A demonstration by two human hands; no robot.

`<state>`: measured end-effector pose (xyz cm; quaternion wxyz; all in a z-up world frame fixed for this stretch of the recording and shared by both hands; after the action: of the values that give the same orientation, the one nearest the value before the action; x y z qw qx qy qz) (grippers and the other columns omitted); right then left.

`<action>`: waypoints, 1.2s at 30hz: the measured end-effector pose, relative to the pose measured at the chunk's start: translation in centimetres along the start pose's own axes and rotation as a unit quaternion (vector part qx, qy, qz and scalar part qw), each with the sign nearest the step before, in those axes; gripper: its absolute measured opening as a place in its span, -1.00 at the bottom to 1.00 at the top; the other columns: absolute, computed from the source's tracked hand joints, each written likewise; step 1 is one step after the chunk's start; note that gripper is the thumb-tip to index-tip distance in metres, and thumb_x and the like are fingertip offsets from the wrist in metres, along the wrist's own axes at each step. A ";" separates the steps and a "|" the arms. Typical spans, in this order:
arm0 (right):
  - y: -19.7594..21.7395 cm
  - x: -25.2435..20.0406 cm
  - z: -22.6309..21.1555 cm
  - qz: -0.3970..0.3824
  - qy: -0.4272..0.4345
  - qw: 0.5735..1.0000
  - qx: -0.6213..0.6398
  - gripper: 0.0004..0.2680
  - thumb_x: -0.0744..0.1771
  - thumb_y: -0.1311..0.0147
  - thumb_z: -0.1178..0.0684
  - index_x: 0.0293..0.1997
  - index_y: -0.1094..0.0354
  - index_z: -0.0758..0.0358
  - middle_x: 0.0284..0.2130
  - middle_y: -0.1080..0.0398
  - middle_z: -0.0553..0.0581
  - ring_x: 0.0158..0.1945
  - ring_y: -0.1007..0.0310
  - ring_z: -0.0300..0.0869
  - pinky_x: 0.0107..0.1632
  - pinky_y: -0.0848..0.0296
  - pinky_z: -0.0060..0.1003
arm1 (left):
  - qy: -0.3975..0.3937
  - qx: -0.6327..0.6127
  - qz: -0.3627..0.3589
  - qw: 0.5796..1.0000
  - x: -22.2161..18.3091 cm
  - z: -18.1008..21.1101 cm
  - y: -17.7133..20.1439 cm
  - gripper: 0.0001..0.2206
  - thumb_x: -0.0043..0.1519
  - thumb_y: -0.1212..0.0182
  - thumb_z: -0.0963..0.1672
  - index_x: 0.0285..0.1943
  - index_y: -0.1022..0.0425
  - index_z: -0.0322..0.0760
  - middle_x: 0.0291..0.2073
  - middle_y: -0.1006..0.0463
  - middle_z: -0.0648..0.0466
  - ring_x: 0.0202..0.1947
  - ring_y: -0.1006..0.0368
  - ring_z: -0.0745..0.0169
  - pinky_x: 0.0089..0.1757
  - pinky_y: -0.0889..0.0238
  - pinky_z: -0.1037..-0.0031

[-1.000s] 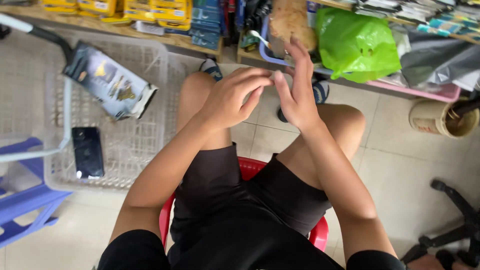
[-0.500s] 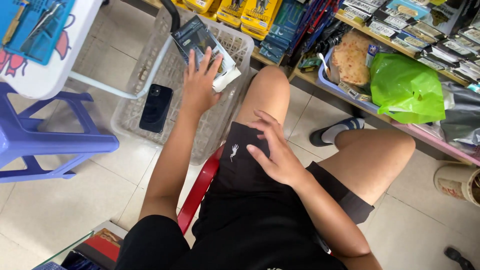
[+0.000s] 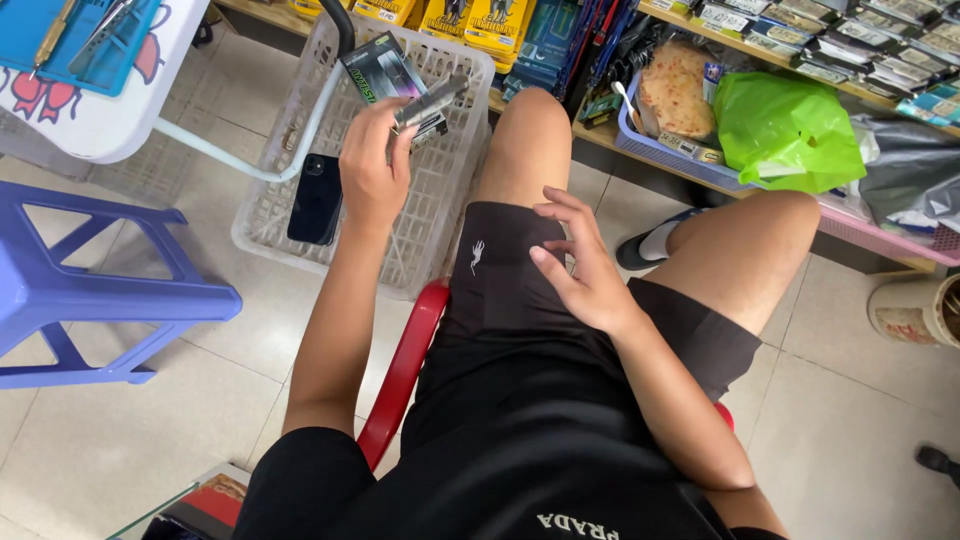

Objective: Unboxing and inspecting various phone screen protectors in a repair shop environment.

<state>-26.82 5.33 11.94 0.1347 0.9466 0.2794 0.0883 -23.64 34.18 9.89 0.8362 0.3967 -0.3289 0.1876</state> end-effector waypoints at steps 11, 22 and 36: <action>1.4 -10.1 -7.8 0.105 0.258 0.945 -0.172 -0.81 0.42 -0.08 0.10 0.15 -0.31 0.23 0.32 -0.21 0.21 0.36 -0.25 -0.04 0.39 -0.30 -0.11 | 0.170 -0.841 -0.154 0.490 -5.6 16.0 0.3 -0.54 0.42 -0.02 0.00 0.48 -0.10 -0.08 -0.29 -0.44 -0.04 -0.40 -0.41 0.16 -0.36 -0.31 0.41; -0.8 -17.2 -12.6 0.079 0.390 0.875 -0.276 -0.82 0.36 -0.17 -0.05 -0.09 -0.37 0.22 0.09 -0.35 0.35 0.20 -0.31 0.23 0.21 -0.35 0.10 | 0.194 -0.727 -0.341 0.563 -13.6 24.0 1.6 -0.54 0.58 0.22 0.07 0.48 -0.10 -0.30 -0.02 -0.42 0.05 -0.07 -0.38 0.37 -0.03 -0.26 0.54; 1.7 -21.0 3.6 0.188 0.221 0.951 0.104 -0.70 0.34 -0.34 0.09 0.15 -0.35 0.26 -0.12 -0.43 0.05 -0.16 -0.48 -0.30 -0.13 -0.44 -0.48 | 0.011 -0.452 -0.378 0.808 -11.2 23.0 2.8 -0.74 0.54 0.01 -0.13 0.37 -0.37 -0.26 0.15 -0.56 0.05 0.04 -0.57 0.32 0.05 -0.48 0.52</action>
<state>-42.45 -8.37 7.15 -0.0483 0.9475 0.1268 0.2895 -42.47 17.24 14.34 0.9297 0.0649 -0.1912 -0.3082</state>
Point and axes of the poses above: each hand's wrist, its own x-axis towards the middle knuckle, its own y-axis out of the back of the hand, z = x × y, the point moved 3 cm from there along x, towards the middle knuckle
